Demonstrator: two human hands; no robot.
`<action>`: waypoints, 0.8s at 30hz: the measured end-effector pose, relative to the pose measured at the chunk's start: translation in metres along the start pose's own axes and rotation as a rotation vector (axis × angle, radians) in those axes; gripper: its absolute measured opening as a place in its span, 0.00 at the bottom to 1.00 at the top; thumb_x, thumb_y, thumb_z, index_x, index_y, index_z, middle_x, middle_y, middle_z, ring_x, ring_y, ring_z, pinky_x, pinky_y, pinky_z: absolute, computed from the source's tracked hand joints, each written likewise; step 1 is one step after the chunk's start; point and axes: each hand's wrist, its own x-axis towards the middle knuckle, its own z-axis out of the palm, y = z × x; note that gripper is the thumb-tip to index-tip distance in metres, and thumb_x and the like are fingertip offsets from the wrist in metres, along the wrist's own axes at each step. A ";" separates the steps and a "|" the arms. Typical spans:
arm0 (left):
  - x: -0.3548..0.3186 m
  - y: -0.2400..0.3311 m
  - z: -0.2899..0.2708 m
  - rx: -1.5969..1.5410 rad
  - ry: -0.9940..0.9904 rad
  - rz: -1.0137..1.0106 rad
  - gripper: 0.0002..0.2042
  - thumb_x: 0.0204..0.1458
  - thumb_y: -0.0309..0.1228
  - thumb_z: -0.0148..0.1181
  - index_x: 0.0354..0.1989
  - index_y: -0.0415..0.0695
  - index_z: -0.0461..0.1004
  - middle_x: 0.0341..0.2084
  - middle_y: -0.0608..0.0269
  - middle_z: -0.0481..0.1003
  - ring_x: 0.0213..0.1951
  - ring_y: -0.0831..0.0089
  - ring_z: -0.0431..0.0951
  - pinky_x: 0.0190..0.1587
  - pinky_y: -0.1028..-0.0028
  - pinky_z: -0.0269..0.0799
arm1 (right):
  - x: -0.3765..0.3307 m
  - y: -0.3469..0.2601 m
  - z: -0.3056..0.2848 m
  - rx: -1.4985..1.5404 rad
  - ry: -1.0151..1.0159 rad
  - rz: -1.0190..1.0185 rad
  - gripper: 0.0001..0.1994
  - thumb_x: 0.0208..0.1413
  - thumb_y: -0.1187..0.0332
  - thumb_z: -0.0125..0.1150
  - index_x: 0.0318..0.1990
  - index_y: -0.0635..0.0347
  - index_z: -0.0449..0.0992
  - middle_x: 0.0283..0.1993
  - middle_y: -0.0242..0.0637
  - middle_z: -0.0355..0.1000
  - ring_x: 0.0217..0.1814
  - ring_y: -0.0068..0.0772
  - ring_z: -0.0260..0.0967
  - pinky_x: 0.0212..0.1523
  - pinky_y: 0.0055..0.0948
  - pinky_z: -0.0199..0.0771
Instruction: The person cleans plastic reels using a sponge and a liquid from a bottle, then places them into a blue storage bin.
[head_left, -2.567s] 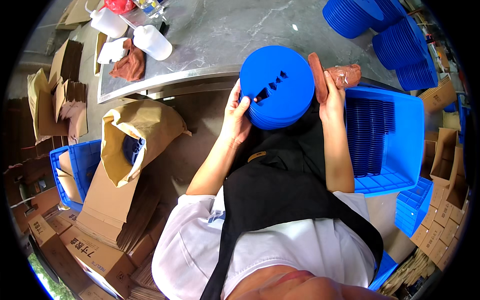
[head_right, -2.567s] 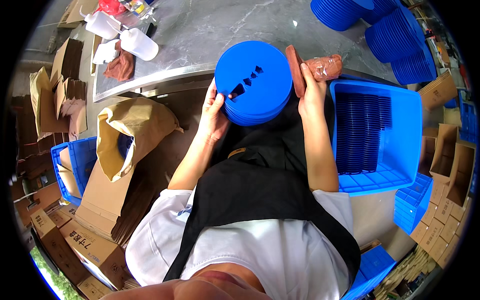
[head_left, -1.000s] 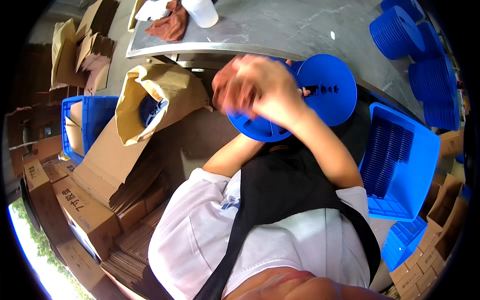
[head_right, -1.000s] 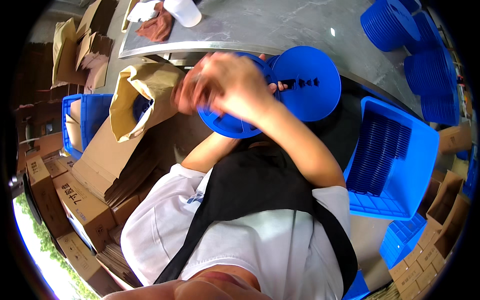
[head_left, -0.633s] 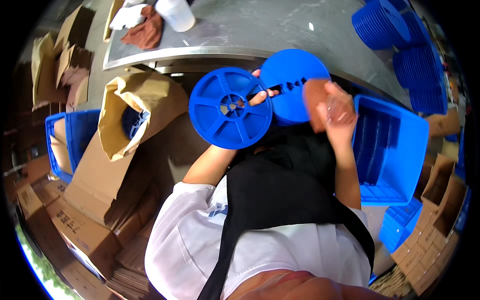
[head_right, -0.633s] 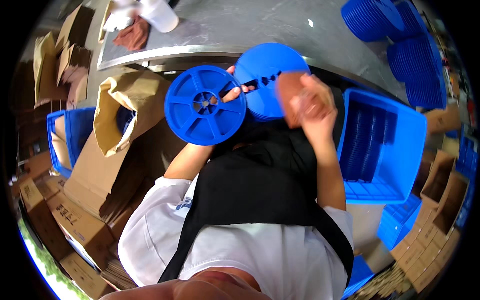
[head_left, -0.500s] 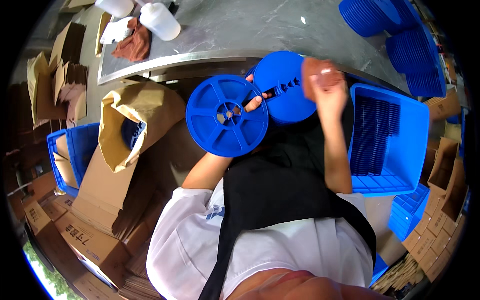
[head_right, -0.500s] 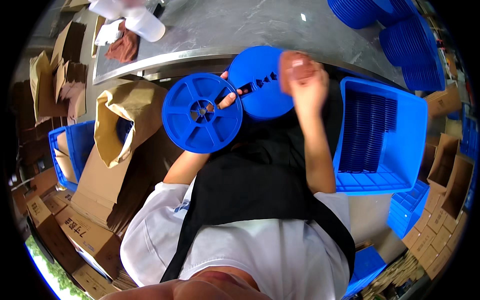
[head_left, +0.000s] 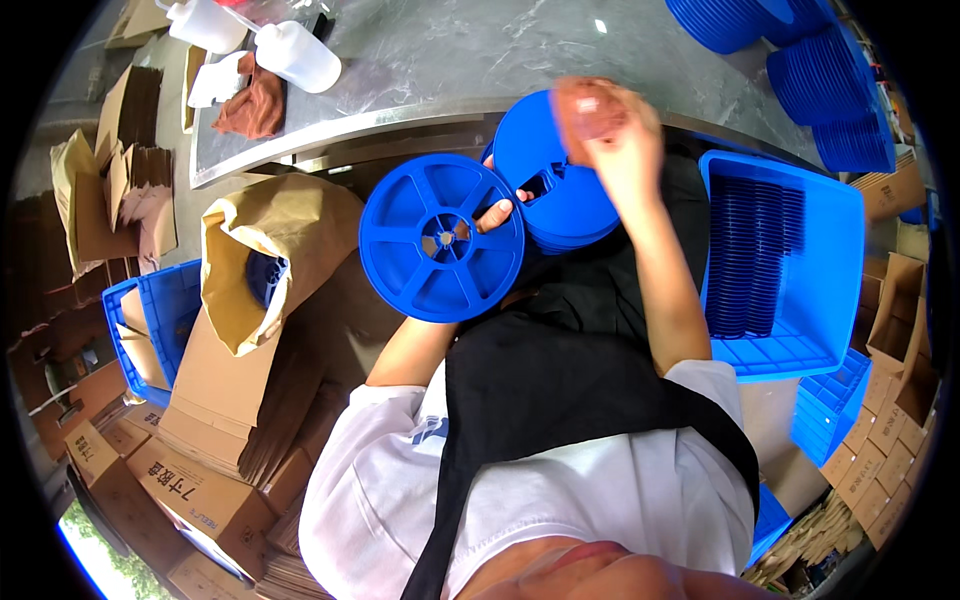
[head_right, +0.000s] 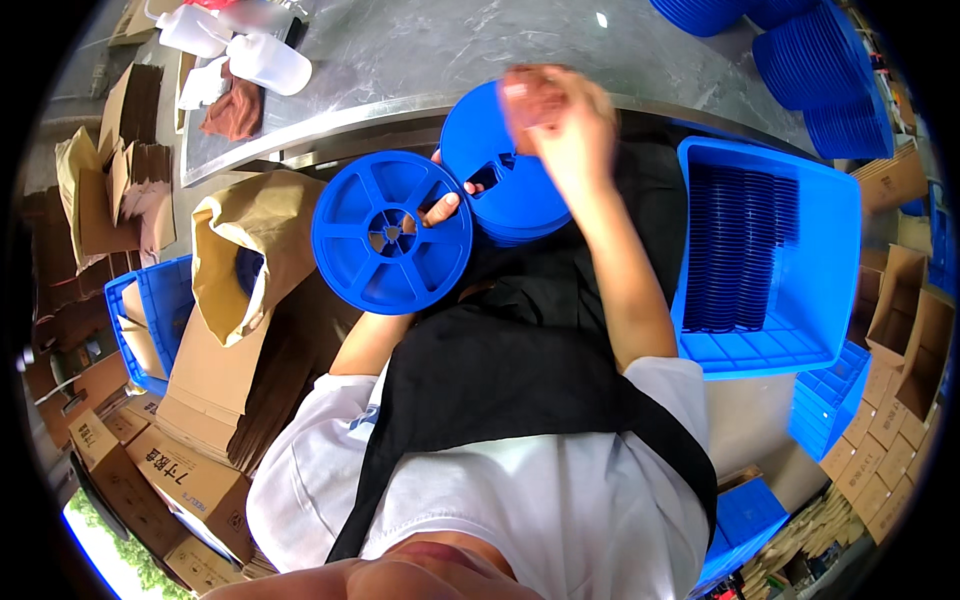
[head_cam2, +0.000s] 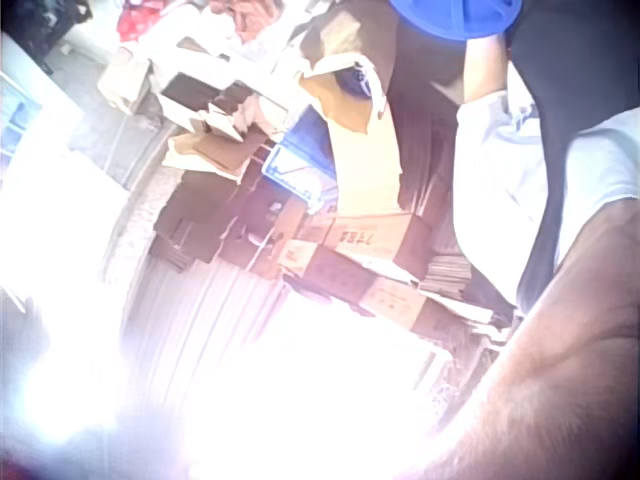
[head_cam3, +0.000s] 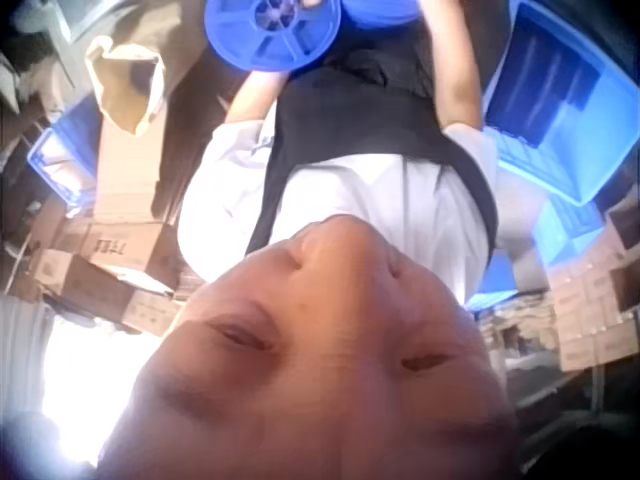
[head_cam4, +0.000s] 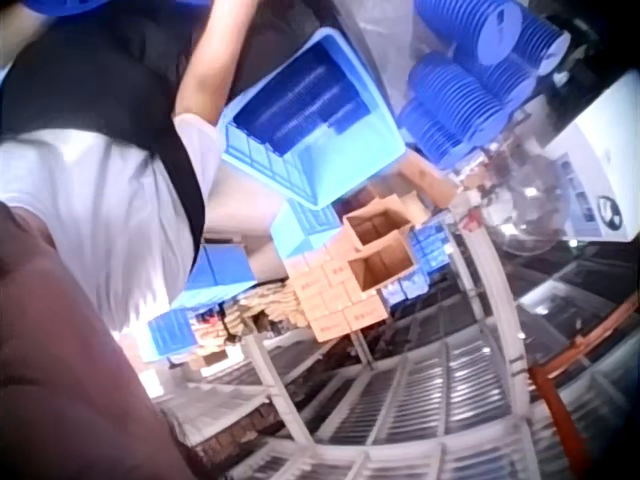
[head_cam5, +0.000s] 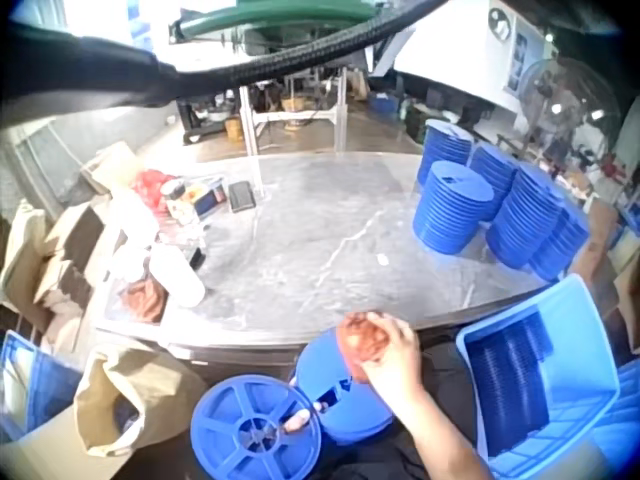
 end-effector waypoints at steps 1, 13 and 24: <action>0.003 -0.001 -0.001 0.001 -0.011 -0.002 0.28 0.49 0.27 0.63 0.60 0.45 0.61 0.36 0.55 0.77 0.46 0.61 0.76 0.53 0.58 0.69 | 0.002 -0.016 0.006 0.091 -0.097 -0.090 0.24 0.33 0.73 0.68 0.45 0.55 0.72 0.47 0.38 0.71 0.52 0.44 0.67 0.51 0.39 0.66; 0.000 -0.002 -0.015 0.020 -0.056 -0.005 0.30 0.49 0.28 0.64 0.61 0.44 0.60 0.38 0.56 0.76 0.46 0.61 0.76 0.53 0.60 0.69 | -0.039 -0.008 -0.035 0.271 -0.342 -0.504 0.17 0.36 0.72 0.67 0.37 0.55 0.69 0.53 0.36 0.72 0.56 0.40 0.67 0.49 0.34 0.65; 0.040 -0.027 -0.043 0.039 -0.364 0.085 0.31 0.49 0.29 0.64 0.62 0.44 0.58 0.39 0.56 0.76 0.46 0.62 0.76 0.52 0.62 0.70 | -0.009 0.047 -0.020 1.080 0.154 0.784 0.15 0.51 0.70 0.63 0.46 0.66 0.72 0.46 0.36 0.71 0.49 0.27 0.68 0.53 0.25 0.64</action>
